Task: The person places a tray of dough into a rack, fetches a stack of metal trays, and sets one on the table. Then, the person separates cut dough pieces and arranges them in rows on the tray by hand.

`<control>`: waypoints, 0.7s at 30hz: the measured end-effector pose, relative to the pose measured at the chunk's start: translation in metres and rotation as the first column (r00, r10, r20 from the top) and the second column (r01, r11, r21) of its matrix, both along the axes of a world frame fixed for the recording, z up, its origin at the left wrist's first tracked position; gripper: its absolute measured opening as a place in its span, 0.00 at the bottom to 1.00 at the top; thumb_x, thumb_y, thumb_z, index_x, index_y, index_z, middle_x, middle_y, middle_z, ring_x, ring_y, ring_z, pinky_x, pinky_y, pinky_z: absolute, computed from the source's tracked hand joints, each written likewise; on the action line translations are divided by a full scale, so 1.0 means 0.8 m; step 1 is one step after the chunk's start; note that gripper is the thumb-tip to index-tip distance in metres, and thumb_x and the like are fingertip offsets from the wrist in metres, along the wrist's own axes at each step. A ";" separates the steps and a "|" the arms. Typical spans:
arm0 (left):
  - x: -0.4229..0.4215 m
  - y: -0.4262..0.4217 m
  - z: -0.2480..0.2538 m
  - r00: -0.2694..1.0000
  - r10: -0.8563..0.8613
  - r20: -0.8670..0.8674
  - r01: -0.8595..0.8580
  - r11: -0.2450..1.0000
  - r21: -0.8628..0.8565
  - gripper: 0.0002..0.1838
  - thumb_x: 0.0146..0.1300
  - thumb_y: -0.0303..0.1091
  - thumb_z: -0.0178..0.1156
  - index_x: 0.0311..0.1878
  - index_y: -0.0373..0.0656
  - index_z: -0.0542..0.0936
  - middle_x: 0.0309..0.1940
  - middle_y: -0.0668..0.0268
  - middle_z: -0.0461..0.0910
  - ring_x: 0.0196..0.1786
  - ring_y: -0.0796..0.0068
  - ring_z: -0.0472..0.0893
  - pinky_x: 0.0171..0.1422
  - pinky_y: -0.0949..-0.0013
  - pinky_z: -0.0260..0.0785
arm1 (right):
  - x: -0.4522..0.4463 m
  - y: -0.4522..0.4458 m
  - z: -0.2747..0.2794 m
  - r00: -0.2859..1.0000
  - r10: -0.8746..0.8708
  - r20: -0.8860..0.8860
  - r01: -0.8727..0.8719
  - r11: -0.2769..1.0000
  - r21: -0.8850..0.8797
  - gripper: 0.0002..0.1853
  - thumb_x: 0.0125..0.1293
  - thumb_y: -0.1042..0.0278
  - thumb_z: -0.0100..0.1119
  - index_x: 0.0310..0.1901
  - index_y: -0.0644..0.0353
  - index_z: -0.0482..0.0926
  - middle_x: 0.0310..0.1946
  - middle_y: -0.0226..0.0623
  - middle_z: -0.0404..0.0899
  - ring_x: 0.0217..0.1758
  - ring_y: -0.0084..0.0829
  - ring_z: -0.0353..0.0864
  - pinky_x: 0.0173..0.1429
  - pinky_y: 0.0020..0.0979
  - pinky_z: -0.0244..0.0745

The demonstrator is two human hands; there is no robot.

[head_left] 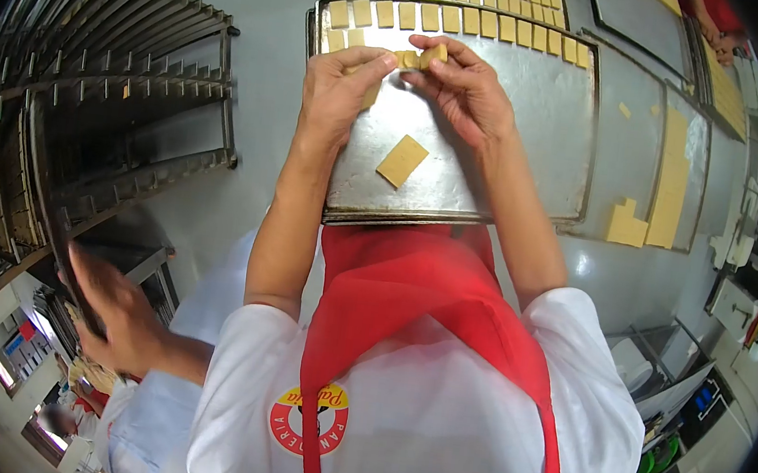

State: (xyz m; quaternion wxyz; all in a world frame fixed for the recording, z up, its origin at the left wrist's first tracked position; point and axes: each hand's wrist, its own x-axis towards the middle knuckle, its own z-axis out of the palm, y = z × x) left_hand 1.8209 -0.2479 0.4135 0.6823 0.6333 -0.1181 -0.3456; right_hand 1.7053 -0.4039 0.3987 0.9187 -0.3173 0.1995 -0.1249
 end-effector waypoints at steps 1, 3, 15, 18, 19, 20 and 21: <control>-0.002 -0.001 -0.001 1.000 -0.001 -0.001 0.001 1.000 0.000 0.11 0.64 0.32 0.72 0.44 0.33 0.90 0.34 0.63 0.88 0.36 0.74 0.84 0.44 0.72 0.76 | 0.004 -0.004 0.001 0.999 -0.039 -0.035 0.037 0.997 -0.064 0.19 0.67 0.84 0.63 0.60 0.70 0.79 0.58 0.48 0.84 0.58 0.36 0.86 0.64 0.36 0.85; -0.007 -0.004 -0.002 0.680 -0.022 0.733 -0.201 0.956 0.215 0.10 0.63 0.32 0.72 0.44 0.38 0.90 0.34 0.60 0.87 0.37 0.63 0.86 0.44 0.65 0.76 | 0.010 -0.006 -0.005 0.990 -0.085 -0.114 0.048 0.955 -0.293 0.17 0.68 0.80 0.65 0.58 0.67 0.82 0.57 0.43 0.85 0.53 0.33 0.88 0.57 0.32 0.85; -0.042 -0.002 -0.011 0.663 -0.009 0.749 -0.200 0.962 0.188 0.08 0.63 0.31 0.69 0.41 0.37 0.88 0.34 0.54 0.85 0.38 0.51 0.85 0.44 0.56 0.76 | -0.012 0.012 -0.028 0.951 -0.182 -0.248 -0.122 0.515 -0.848 0.15 0.62 0.59 0.75 0.41 0.63 0.91 0.25 0.35 0.86 0.27 0.21 0.78 0.34 0.27 0.74; -0.041 0.001 -0.016 0.724 0.019 0.689 -0.196 0.964 0.180 0.08 0.63 0.31 0.69 0.41 0.38 0.88 0.34 0.54 0.85 0.38 0.50 0.85 0.45 0.55 0.76 | -0.013 0.007 -0.020 0.934 -0.243 -0.263 -0.088 0.556 -0.827 0.12 0.64 0.65 0.73 0.44 0.63 0.90 0.29 0.37 0.88 0.28 0.23 0.82 0.34 0.27 0.77; -0.039 0.003 -0.016 0.739 0.028 0.673 -0.203 0.962 0.183 0.07 0.63 0.31 0.69 0.41 0.38 0.88 0.35 0.54 0.85 0.38 0.50 0.85 0.45 0.55 0.77 | -0.012 0.003 -0.018 0.934 -0.243 -0.264 -0.089 0.556 -0.826 0.12 0.64 0.65 0.73 0.44 0.63 0.90 0.29 0.37 0.88 0.28 0.23 0.82 0.34 0.27 0.77; -0.037 0.004 -0.016 0.739 0.028 0.673 -0.203 0.962 0.183 0.07 0.63 0.31 0.69 0.41 0.38 0.88 0.35 0.54 0.85 0.38 0.50 0.85 0.45 0.55 0.77 | -0.010 -0.003 -0.018 0.938 -0.335 -0.086 0.025 0.314 -0.949 0.09 0.64 0.68 0.72 0.43 0.62 0.90 0.30 0.37 0.88 0.29 0.27 0.84 0.36 0.29 0.79; -0.035 0.006 -0.016 0.626 0.006 0.780 -0.263 0.943 0.204 0.07 0.63 0.31 0.70 0.41 0.39 0.88 0.35 0.56 0.85 0.39 0.54 0.85 0.46 0.58 0.76 | -0.008 -0.010 -0.020 0.920 -0.376 0.109 0.135 0.044 -0.990 0.07 0.64 0.70 0.71 0.42 0.61 0.90 0.32 0.37 0.88 0.30 0.30 0.86 0.37 0.30 0.81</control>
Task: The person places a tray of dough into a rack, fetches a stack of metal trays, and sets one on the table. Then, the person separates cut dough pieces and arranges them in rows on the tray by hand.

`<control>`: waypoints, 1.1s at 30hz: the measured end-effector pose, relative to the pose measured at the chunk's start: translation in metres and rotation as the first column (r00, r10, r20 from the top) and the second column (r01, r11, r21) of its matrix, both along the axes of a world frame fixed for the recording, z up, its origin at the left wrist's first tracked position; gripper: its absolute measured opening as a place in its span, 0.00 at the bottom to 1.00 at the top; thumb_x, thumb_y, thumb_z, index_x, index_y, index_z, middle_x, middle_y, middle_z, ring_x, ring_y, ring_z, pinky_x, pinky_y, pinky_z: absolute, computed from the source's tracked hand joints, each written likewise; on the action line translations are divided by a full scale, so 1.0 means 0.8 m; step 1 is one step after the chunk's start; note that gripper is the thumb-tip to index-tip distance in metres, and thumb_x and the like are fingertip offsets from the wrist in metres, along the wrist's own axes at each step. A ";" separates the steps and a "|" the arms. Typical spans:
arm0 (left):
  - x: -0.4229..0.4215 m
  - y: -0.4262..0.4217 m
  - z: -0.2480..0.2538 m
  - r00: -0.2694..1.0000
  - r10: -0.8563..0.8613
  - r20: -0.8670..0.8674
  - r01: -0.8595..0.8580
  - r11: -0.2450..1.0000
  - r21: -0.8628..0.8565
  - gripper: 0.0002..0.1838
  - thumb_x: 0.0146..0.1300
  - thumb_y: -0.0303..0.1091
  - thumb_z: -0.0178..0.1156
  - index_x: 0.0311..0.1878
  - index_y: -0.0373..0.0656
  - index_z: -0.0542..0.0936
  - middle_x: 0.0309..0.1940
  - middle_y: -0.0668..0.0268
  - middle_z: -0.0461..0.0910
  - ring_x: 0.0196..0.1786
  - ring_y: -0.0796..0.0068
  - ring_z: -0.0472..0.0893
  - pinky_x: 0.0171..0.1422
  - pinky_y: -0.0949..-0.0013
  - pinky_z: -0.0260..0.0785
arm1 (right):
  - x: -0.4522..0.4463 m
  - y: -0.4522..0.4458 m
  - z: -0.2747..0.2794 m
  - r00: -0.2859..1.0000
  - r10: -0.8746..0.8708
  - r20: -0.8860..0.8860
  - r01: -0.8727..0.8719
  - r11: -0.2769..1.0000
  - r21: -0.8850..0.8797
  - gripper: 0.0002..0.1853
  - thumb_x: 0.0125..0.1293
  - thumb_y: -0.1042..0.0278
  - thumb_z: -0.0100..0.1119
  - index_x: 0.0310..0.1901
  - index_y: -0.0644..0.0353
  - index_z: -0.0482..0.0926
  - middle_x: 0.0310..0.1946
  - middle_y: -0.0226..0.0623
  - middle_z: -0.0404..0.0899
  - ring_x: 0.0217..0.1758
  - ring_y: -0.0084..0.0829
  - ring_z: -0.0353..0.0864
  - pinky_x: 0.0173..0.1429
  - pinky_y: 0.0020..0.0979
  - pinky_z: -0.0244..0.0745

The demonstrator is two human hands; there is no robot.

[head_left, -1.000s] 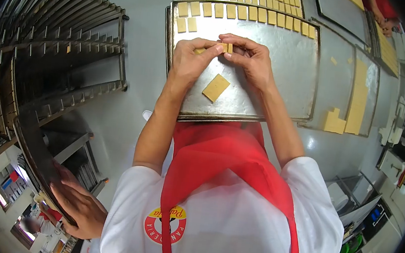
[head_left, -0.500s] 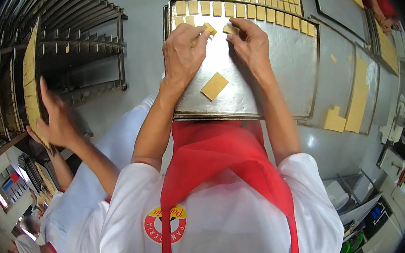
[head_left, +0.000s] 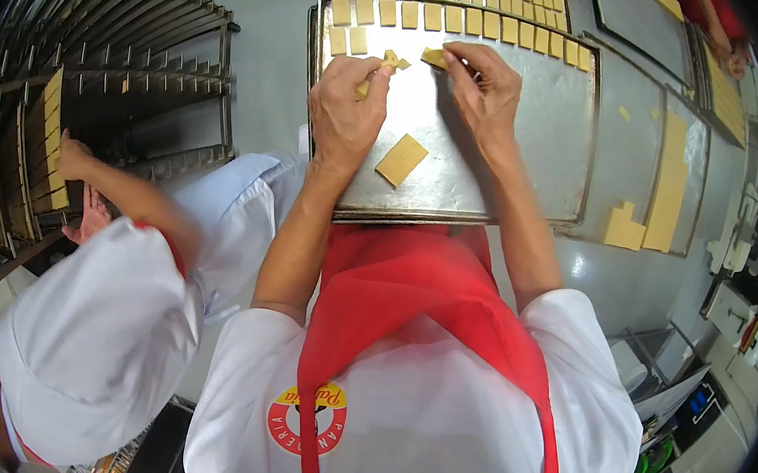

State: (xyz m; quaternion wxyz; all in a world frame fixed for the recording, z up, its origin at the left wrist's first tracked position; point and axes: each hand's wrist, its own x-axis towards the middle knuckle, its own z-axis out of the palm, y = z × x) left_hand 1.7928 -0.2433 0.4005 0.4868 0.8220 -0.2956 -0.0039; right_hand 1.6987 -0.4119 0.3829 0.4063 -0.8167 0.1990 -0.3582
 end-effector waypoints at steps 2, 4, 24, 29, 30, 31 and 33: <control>0.003 0.003 0.000 0.987 0.027 0.155 -0.036 0.998 0.056 0.07 0.62 0.32 0.71 0.41 0.41 0.88 0.36 0.59 0.85 0.40 0.57 0.85 0.47 0.61 0.76 | -0.003 -0.013 -0.007 1.000 -0.017 0.003 0.017 0.989 -0.146 0.05 0.63 0.73 0.70 0.41 0.58 0.89 0.38 0.35 0.88 0.37 0.36 0.87 0.43 0.33 0.83; 0.004 0.006 -0.003 0.914 -0.112 0.391 -0.009 0.956 0.294 0.06 0.61 0.32 0.71 0.41 0.45 0.87 0.35 0.62 0.83 0.39 0.57 0.83 0.45 0.57 0.75 | -0.009 -0.021 -0.007 0.976 0.010 -0.217 -0.102 0.902 -0.419 0.07 0.61 0.72 0.71 0.41 0.56 0.89 0.42 0.30 0.88 0.44 0.36 0.85 0.46 0.35 0.82; -0.007 0.006 -0.021 0.916 -0.151 0.372 0.054 0.965 0.257 0.07 0.60 0.31 0.71 0.42 0.46 0.88 0.36 0.68 0.84 0.37 0.62 0.81 0.42 0.59 0.75 | -0.002 -0.009 -0.018 0.979 0.047 -0.199 -0.104 0.953 -0.285 0.18 0.57 0.74 0.70 0.51 0.55 0.86 0.40 0.34 0.89 0.40 0.40 0.82 0.47 0.38 0.79; -0.006 0.006 -0.018 0.916 -0.143 0.374 0.050 0.968 0.248 0.05 0.60 0.30 0.70 0.39 0.45 0.87 0.34 0.67 0.83 0.36 0.62 0.81 0.41 0.59 0.75 | -0.006 -0.015 -0.004 0.955 0.108 -0.278 -0.192 0.936 -0.295 0.13 0.59 0.76 0.68 0.46 0.54 0.88 0.42 0.35 0.89 0.43 0.41 0.83 0.49 0.38 0.80; -0.005 0.007 -0.018 0.927 -0.153 0.342 0.056 0.959 0.279 0.06 0.59 0.31 0.71 0.40 0.46 0.87 0.36 0.68 0.85 0.39 0.61 0.82 0.43 0.58 0.75 | -0.007 -0.017 -0.004 0.955 0.109 -0.277 -0.193 0.936 -0.294 0.13 0.59 0.76 0.68 0.46 0.54 0.88 0.42 0.35 0.89 0.43 0.41 0.83 0.49 0.38 0.80; -0.005 0.007 -0.018 0.936 -0.163 0.311 0.062 0.949 0.310 0.07 0.57 0.31 0.72 0.40 0.47 0.87 0.39 0.68 0.86 0.41 0.60 0.83 0.45 0.58 0.76 | -0.008 -0.019 -0.004 0.955 0.140 -0.261 -0.227 0.913 -0.339 0.12 0.60 0.77 0.67 0.46 0.55 0.87 0.44 0.34 0.88 0.44 0.41 0.83 0.50 0.38 0.80; -0.002 0.005 -0.019 0.935 -0.154 0.320 0.052 0.951 0.305 0.07 0.57 0.30 0.72 0.39 0.48 0.87 0.38 0.68 0.85 0.41 0.60 0.83 0.45 0.58 0.76 | -0.010 -0.024 -0.004 0.954 0.175 -0.244 -0.261 0.886 -0.384 0.11 0.60 0.77 0.66 0.45 0.55 0.87 0.46 0.34 0.88 0.45 0.41 0.83 0.51 0.39 0.81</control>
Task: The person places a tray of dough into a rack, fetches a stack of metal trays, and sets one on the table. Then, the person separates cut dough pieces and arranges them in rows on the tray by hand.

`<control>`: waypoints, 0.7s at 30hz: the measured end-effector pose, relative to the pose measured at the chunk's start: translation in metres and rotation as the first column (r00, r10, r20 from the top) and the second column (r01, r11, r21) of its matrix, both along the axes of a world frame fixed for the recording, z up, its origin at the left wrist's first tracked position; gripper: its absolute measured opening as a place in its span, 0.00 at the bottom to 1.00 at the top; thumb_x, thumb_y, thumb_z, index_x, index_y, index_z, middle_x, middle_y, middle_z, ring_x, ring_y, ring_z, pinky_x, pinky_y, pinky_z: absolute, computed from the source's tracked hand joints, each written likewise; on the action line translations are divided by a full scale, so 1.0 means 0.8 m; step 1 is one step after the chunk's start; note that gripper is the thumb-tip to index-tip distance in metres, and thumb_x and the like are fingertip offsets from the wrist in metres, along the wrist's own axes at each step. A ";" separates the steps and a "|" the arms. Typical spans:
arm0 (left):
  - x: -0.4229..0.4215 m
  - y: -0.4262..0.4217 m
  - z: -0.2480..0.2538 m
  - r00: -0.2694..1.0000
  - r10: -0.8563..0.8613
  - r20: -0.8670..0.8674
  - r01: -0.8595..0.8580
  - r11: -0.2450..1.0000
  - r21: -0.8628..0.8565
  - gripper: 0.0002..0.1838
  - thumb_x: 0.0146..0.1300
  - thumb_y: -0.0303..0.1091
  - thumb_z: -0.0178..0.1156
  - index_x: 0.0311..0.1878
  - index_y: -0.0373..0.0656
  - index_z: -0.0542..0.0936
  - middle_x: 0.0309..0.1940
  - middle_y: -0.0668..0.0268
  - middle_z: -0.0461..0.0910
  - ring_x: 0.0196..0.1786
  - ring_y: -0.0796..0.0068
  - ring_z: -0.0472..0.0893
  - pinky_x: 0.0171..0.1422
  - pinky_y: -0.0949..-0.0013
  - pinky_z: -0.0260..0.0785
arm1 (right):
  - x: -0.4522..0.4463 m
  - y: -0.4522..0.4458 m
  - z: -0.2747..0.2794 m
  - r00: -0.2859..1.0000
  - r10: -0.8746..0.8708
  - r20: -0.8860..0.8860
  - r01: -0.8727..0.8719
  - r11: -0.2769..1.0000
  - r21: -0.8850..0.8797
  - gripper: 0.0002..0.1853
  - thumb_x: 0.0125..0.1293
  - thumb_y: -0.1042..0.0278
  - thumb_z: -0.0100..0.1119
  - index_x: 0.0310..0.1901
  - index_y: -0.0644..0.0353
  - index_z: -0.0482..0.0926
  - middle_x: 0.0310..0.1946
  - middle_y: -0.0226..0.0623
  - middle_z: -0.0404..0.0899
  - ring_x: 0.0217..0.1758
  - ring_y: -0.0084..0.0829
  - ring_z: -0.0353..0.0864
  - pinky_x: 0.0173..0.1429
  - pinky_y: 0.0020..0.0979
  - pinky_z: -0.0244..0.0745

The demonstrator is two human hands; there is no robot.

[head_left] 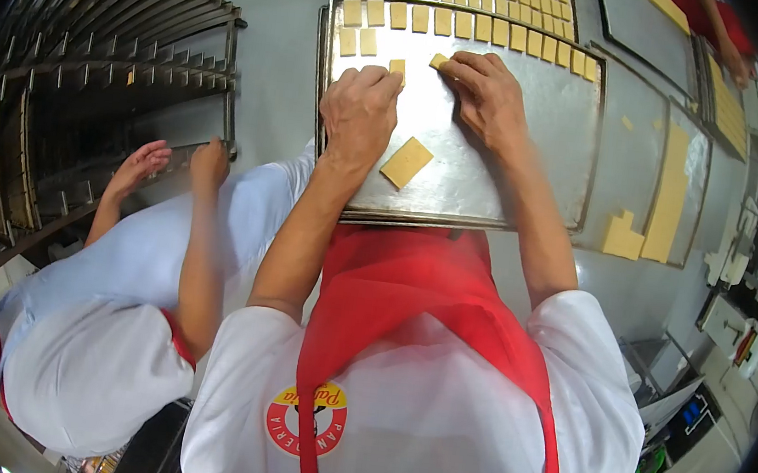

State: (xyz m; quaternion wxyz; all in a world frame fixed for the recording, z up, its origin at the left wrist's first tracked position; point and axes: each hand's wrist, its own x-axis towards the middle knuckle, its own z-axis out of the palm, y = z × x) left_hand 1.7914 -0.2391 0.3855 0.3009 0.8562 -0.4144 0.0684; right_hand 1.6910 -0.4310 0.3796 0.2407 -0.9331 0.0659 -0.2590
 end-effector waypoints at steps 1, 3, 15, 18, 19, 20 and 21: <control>0.002 -0.001 0.000 1.000 0.005 0.006 -0.005 1.000 -0.005 0.07 0.57 0.30 0.71 0.39 0.49 0.87 0.37 0.67 0.85 0.41 0.60 0.83 0.45 0.58 0.76 | -0.002 -0.003 -0.001 0.999 0.019 -0.032 -0.019 1.000 0.001 0.11 0.60 0.77 0.66 0.44 0.55 0.87 0.46 0.34 0.87 0.45 0.41 0.82 0.51 0.39 0.81; 0.007 -0.005 -0.001 0.999 0.021 0.035 -0.022 0.999 0.027 0.06 0.57 0.30 0.71 0.39 0.49 0.87 0.36 0.67 0.84 0.41 0.60 0.82 0.44 0.57 0.76 | 0.000 -0.002 -0.003 0.998 0.035 -0.060 -0.035 0.999 0.003 0.11 0.60 0.77 0.65 0.44 0.55 0.87 0.47 0.34 0.87 0.46 0.41 0.82 0.52 0.39 0.81; 0.029 -0.026 -0.006 0.988 0.088 0.128 -0.090 0.996 0.010 0.06 0.58 0.29 0.70 0.38 0.50 0.88 0.32 0.64 0.79 0.38 0.58 0.82 0.41 0.55 0.75 | 0.045 0.034 -0.006 0.999 -0.049 -0.023 0.050 0.996 0.072 0.09 0.59 0.78 0.59 0.38 0.56 0.85 0.41 0.36 0.86 0.45 0.43 0.83 0.48 0.43 0.81; 0.029 -0.026 -0.007 0.989 0.089 0.122 -0.083 0.995 -0.052 0.07 0.56 0.27 0.69 0.38 0.48 0.88 0.31 0.62 0.77 0.36 0.57 0.81 0.40 0.54 0.74 | 0.046 0.036 -0.007 0.998 -0.066 -0.025 0.068 0.995 0.073 0.09 0.58 0.79 0.60 0.37 0.55 0.85 0.40 0.36 0.86 0.45 0.44 0.84 0.47 0.44 0.81; 0.029 -0.026 -0.007 0.990 0.096 0.107 -0.092 0.995 -0.049 0.07 0.56 0.27 0.69 0.38 0.48 0.88 0.31 0.62 0.78 0.36 0.57 0.81 0.41 0.54 0.74 | 0.046 0.036 -0.007 0.998 -0.066 -0.025 0.068 0.995 0.073 0.09 0.58 0.79 0.60 0.37 0.55 0.85 0.40 0.36 0.86 0.45 0.44 0.84 0.47 0.44 0.81; 0.029 -0.026 -0.007 0.990 0.096 0.107 -0.091 0.995 -0.049 0.07 0.56 0.27 0.69 0.38 0.48 0.88 0.31 0.62 0.78 0.36 0.57 0.81 0.41 0.54 0.74 | 0.046 0.036 -0.007 0.998 -0.065 -0.015 0.066 0.994 0.084 0.09 0.58 0.79 0.60 0.37 0.55 0.85 0.40 0.36 0.86 0.45 0.44 0.84 0.47 0.44 0.81; 0.029 -0.027 -0.006 0.990 0.093 0.104 -0.090 0.995 -0.035 0.07 0.56 0.28 0.69 0.39 0.49 0.88 0.31 0.62 0.78 0.37 0.57 0.81 0.42 0.54 0.75 | 0.047 0.036 -0.007 0.998 -0.065 -0.004 0.065 0.993 0.095 0.09 0.58 0.79 0.60 0.37 0.55 0.85 0.40 0.35 0.86 0.45 0.44 0.84 0.47 0.44 0.81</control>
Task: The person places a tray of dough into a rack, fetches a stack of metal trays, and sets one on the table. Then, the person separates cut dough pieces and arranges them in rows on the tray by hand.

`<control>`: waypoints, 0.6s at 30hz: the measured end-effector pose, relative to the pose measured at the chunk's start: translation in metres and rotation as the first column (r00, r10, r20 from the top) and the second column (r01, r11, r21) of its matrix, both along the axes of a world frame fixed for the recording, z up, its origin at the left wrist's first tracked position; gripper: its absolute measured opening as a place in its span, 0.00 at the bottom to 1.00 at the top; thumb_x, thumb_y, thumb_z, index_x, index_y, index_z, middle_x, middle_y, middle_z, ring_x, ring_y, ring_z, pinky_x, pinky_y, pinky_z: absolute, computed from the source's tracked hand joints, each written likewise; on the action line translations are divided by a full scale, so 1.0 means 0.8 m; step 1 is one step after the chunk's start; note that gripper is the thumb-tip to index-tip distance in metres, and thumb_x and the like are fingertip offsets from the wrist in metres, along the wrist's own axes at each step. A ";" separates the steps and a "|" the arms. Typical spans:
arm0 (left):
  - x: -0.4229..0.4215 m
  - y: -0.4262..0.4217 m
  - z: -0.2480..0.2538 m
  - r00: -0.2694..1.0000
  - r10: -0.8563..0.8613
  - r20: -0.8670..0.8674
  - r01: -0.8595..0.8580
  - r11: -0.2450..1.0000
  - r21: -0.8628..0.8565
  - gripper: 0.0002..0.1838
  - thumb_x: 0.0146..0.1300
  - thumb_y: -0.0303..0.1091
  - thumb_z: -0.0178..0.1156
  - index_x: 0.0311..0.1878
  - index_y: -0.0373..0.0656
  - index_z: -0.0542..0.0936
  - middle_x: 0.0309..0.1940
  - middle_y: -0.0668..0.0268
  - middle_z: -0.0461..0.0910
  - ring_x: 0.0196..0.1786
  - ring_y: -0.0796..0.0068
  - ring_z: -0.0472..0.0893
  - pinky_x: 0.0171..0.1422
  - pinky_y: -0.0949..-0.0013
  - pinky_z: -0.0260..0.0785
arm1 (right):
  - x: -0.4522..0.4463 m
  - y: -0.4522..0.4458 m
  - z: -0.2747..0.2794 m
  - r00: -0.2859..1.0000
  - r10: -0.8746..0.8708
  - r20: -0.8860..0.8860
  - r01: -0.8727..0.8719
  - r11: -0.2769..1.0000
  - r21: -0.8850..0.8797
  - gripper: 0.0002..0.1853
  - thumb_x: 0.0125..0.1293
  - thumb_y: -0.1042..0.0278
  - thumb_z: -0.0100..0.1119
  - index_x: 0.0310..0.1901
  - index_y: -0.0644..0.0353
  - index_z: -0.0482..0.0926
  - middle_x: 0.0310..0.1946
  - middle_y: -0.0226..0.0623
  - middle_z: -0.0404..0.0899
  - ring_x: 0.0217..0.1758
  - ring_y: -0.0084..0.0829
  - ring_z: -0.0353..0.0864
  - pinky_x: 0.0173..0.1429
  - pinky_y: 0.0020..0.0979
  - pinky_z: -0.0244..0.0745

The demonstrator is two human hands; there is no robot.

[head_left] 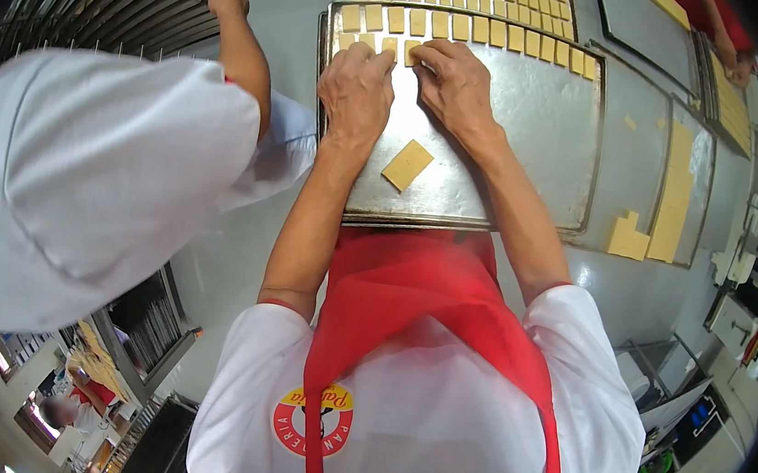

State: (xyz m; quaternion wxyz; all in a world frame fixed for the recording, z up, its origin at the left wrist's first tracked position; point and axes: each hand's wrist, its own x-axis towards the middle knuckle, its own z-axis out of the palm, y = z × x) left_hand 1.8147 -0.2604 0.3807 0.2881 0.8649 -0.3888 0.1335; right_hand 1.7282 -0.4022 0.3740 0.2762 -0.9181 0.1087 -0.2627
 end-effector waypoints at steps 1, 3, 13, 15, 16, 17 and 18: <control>0.000 0.000 0.000 1.000 -0.001 -0.004 0.001 1.000 0.014 0.07 0.56 0.28 0.70 0.39 0.49 0.89 0.31 0.63 0.78 0.37 0.57 0.81 0.42 0.54 0.75 | 0.001 0.000 0.000 1.000 0.000 0.000 0.000 1.000 0.000 0.09 0.58 0.79 0.60 0.37 0.55 0.85 0.40 0.35 0.86 0.45 0.44 0.84 0.47 0.44 0.81; -0.001 0.000 0.000 1.000 0.002 -0.009 -0.001 1.000 0.009 0.07 0.57 0.29 0.70 0.39 0.49 0.89 0.31 0.63 0.78 0.37 0.57 0.81 0.42 0.54 0.75 | 0.004 0.000 -0.002 1.000 0.003 0.024 -0.003 1.000 -0.002 0.09 0.58 0.79 0.60 0.37 0.54 0.85 0.39 0.34 0.86 0.45 0.44 0.84 0.47 0.44 0.81; -0.002 -0.002 0.001 0.999 0.030 -0.038 -0.030 1.000 0.001 0.08 0.59 0.34 0.72 0.42 0.50 0.90 0.31 0.61 0.79 0.37 0.54 0.81 0.43 0.53 0.74 | 0.003 0.000 -0.002 1.000 -0.001 0.002 0.001 1.000 0.016 0.07 0.59 0.78 0.60 0.36 0.55 0.85 0.40 0.35 0.86 0.46 0.44 0.83 0.48 0.45 0.81; -0.010 0.000 0.012 0.984 0.058 -0.167 -0.056 0.998 0.012 0.10 0.61 0.35 0.72 0.46 0.49 0.90 0.32 0.62 0.81 0.38 0.58 0.83 0.44 0.55 0.75 | -0.001 -0.002 0.003 1.000 0.013 0.010 -0.013 0.999 -0.030 0.09 0.60 0.77 0.62 0.40 0.55 0.87 0.40 0.38 0.87 0.42 0.43 0.85 0.47 0.42 0.82; -0.014 0.001 0.024 0.951 0.089 -0.296 -0.083 0.996 0.032 0.12 0.62 0.35 0.72 0.49 0.49 0.90 0.34 0.63 0.83 0.39 0.61 0.84 0.45 0.58 0.76 | -0.005 -0.001 0.006 1.000 0.012 0.011 -0.012 0.999 -0.031 0.09 0.60 0.77 0.62 0.40 0.55 0.87 0.40 0.38 0.87 0.42 0.43 0.85 0.47 0.42 0.82; -0.017 0.001 0.037 0.951 0.088 -0.296 -0.082 0.996 0.032 0.12 0.62 0.35 0.72 0.49 0.49 0.90 0.34 0.63 0.83 0.39 0.61 0.84 0.45 0.58 0.76 | -0.014 0.000 0.010 1.000 -0.028 0.007 0.026 0.983 0.179 0.11 0.61 0.75 0.64 0.44 0.55 0.88 0.41 0.39 0.88 0.39 0.42 0.86 0.45 0.39 0.82; -0.020 0.002 0.050 0.794 0.042 -0.607 -0.140 0.983 -0.115 0.15 0.65 0.34 0.72 0.54 0.44 0.88 0.38 0.62 0.85 0.41 0.66 0.85 0.47 0.62 0.77 | -0.023 -0.002 0.011 0.998 -0.064 -0.007 0.062 0.922 0.383 0.13 0.61 0.72 0.65 0.47 0.55 0.89 0.41 0.40 0.89 0.37 0.40 0.87 0.44 0.36 0.83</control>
